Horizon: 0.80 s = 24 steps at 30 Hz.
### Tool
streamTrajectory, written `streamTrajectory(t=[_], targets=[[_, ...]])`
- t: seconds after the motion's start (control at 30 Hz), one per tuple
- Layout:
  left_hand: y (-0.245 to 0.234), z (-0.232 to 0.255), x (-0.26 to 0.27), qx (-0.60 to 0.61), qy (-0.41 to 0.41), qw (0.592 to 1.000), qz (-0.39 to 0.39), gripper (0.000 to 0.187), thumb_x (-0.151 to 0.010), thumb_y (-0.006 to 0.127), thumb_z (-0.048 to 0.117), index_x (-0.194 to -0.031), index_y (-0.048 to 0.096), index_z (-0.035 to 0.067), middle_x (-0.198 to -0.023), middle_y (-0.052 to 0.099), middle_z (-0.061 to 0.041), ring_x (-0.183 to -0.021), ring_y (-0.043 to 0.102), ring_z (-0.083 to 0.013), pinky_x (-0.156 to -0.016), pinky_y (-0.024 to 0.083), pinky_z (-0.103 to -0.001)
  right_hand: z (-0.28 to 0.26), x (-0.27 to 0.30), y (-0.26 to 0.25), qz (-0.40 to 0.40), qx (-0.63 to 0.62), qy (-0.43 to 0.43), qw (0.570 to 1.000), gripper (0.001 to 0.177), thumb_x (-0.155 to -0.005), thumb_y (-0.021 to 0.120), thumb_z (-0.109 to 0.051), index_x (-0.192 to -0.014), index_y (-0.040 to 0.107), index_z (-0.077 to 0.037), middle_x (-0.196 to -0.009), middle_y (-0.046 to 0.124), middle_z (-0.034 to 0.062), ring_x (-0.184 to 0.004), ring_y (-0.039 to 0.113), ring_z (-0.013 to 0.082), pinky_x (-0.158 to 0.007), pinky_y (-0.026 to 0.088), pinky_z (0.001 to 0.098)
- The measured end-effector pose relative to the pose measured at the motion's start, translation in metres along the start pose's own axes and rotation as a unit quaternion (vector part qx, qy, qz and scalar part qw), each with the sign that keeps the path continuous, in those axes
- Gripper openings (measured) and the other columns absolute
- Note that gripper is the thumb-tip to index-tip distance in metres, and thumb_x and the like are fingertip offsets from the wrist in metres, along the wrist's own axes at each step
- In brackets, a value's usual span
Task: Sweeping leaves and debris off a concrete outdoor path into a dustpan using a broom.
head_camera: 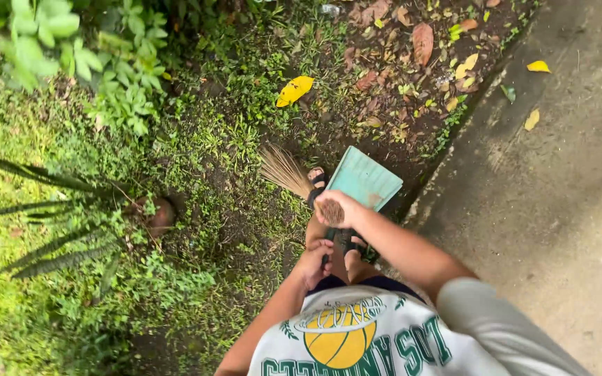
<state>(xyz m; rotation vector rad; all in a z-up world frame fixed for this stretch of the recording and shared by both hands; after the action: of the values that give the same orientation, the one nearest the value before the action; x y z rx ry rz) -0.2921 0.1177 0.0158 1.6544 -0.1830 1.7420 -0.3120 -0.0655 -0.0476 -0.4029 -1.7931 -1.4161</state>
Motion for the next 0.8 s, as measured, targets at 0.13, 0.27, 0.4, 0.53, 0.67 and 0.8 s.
streamTrajectory(t=[0.13,0.27,0.4,0.53,0.67,0.8], targets=[[-0.008,0.051,-0.005,-0.012,-0.02,1.0,0.001,0.014,-0.096,0.058,0.017,-0.109,0.056,0.019,-0.076,0.051,0.001,-0.055,0.044,-0.012,-0.048,0.035,-0.025,-0.094,-0.035,-0.054,0.09,-0.003,-0.082,0.993,0.014,-0.08,0.071,-0.02,-0.075,0.067,-0.009,-0.065,0.067,0.01,-0.055,0.065,0.0262,-0.053,0.058,0.0394],[-0.022,0.09,-0.012,-0.041,-0.035,0.999,-0.001,0.013,-0.096,0.058,0.016,-0.108,0.056,0.02,-0.075,0.049,0.002,-0.056,0.045,-0.0119,-0.048,0.034,-0.026,-0.183,-0.033,-0.092,0.14,-0.081,-0.199,0.966,0.013,-0.081,0.072,-0.019,-0.079,0.064,-0.009,-0.069,0.066,0.0093,-0.056,0.066,0.0268,-0.054,0.059,0.0404],[-0.035,0.114,-0.026,-0.059,-0.042,0.997,0.008,0.012,-0.095,0.059,0.016,-0.106,0.056,0.021,-0.075,0.049,0.002,-0.055,0.045,-0.0123,-0.048,0.034,-0.026,-0.202,0.012,-0.022,0.27,-0.036,-0.28,0.921,0.017,-0.078,0.071,-0.016,-0.091,0.06,-0.012,-0.073,0.062,0.0044,-0.058,0.067,0.0237,-0.053,0.061,0.0448],[-0.043,0.135,-0.033,-0.053,-0.044,0.997,0.018,0.011,-0.096,0.059,0.016,-0.105,0.056,0.021,-0.074,0.049,0.001,-0.055,0.045,-0.0127,-0.048,0.034,-0.027,-0.16,0.007,0.012,0.224,-0.097,-0.203,0.948,0.022,-0.08,0.07,-0.02,-0.096,0.056,-0.013,-0.074,0.065,0.0056,-0.06,0.069,0.0237,-0.055,0.061,0.0419],[-0.051,0.155,-0.035,-0.041,-0.043,0.998,0.036,0.009,-0.097,0.057,0.017,-0.106,0.056,0.021,-0.076,0.049,0.002,-0.054,0.045,-0.0118,-0.047,0.034,-0.026,-0.128,-0.015,0.048,0.022,-0.114,-0.083,0.99,0.029,-0.085,0.07,-0.027,-0.095,0.064,0.0,-0.076,0.072,0.0144,-0.058,0.07,0.0252,-0.052,0.059,0.037],[-0.055,0.179,-0.026,-0.027,-0.029,0.998,0.046,0.01,-0.098,0.055,0.017,-0.108,0.056,0.019,-0.079,0.053,0.002,-0.054,0.044,-0.0122,-0.046,0.034,-0.026,-0.14,-0.058,0.073,-0.005,-0.058,0.024,0.998,0.03,-0.085,0.069,-0.029,-0.094,0.069,-0.001,-0.073,0.072,0.0152,-0.054,0.068,0.0246,-0.047,0.055,0.0328]])
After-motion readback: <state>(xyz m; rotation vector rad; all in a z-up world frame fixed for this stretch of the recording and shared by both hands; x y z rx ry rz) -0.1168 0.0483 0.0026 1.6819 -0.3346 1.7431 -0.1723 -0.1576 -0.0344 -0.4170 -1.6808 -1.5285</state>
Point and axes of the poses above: each hand's wrist, its own x-axis away from the middle knuckle, its own y-axis out of the palm, z = x × y, the point moved 3 cm from there along -x, towards the middle knuckle
